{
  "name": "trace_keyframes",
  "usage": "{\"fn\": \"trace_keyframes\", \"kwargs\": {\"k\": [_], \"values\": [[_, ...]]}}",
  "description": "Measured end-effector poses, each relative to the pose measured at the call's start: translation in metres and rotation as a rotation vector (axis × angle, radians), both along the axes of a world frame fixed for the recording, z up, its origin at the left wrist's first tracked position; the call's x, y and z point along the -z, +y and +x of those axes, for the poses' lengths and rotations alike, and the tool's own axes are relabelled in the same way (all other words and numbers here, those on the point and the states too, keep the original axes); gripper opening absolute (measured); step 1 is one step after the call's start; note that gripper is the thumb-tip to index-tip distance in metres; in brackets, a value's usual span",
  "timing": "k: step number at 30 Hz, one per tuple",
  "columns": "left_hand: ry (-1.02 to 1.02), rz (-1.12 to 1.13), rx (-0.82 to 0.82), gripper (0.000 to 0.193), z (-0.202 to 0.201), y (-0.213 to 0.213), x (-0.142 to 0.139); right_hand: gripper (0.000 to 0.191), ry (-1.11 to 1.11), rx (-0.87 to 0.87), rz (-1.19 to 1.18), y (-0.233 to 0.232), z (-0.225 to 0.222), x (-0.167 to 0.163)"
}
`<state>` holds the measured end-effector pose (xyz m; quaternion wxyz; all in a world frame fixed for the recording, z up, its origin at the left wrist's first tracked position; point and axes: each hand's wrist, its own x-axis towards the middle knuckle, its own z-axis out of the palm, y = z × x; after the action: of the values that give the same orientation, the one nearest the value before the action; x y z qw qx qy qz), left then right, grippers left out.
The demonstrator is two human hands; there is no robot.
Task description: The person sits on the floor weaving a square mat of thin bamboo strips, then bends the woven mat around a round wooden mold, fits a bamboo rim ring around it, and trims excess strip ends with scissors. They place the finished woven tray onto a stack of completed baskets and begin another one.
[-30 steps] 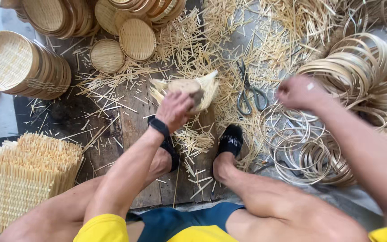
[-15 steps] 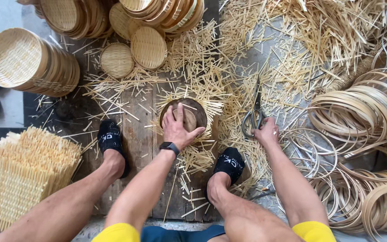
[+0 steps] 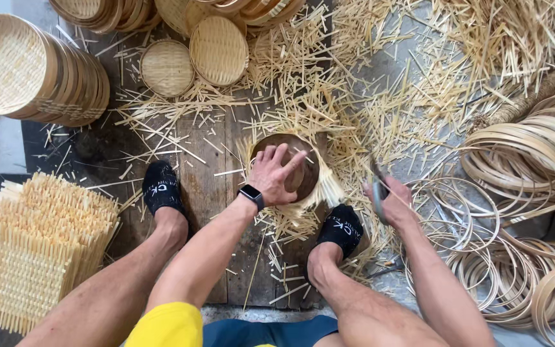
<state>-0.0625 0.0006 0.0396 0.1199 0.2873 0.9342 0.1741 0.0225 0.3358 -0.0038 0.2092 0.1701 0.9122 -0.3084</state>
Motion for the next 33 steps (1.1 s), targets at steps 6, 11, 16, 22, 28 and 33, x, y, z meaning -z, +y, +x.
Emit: {"fn": "trace_keyframes", "kwargs": {"k": [6, 11, 16, 22, 28, 33], "values": [[0.028, 0.124, -0.474, 0.113, 0.024, 0.029, 0.002, 0.054, 0.499, -0.553, 0.434, -0.036, -0.045, -0.025], [0.134, 0.106, -0.567, 0.094, 0.034, 0.045, 0.022, 0.045, 0.357, -0.56, 0.554, -0.045, -0.066, 0.01], [0.064, 0.135, -0.469, 0.094, 0.029, 0.031, 0.026, 0.036, 0.529, -0.589, 0.508, -0.03, -0.07, 0.023], [0.065, 0.142, -0.289, 0.086, 0.021, 0.021, 0.017, 0.035, 0.587, -0.595, 0.595, -0.041, -0.072, 0.037], [-0.011, 0.1, -0.06, 0.077, 0.01, 0.001, 0.016, 0.031, 0.458, -0.68, 0.525, -0.018, -0.075, 0.03], [0.02, 0.112, 0.13, 0.076, -0.001, -0.003, 0.016, 0.038, 0.585, -0.683, 0.596, -0.039, -0.079, 0.035]]}}
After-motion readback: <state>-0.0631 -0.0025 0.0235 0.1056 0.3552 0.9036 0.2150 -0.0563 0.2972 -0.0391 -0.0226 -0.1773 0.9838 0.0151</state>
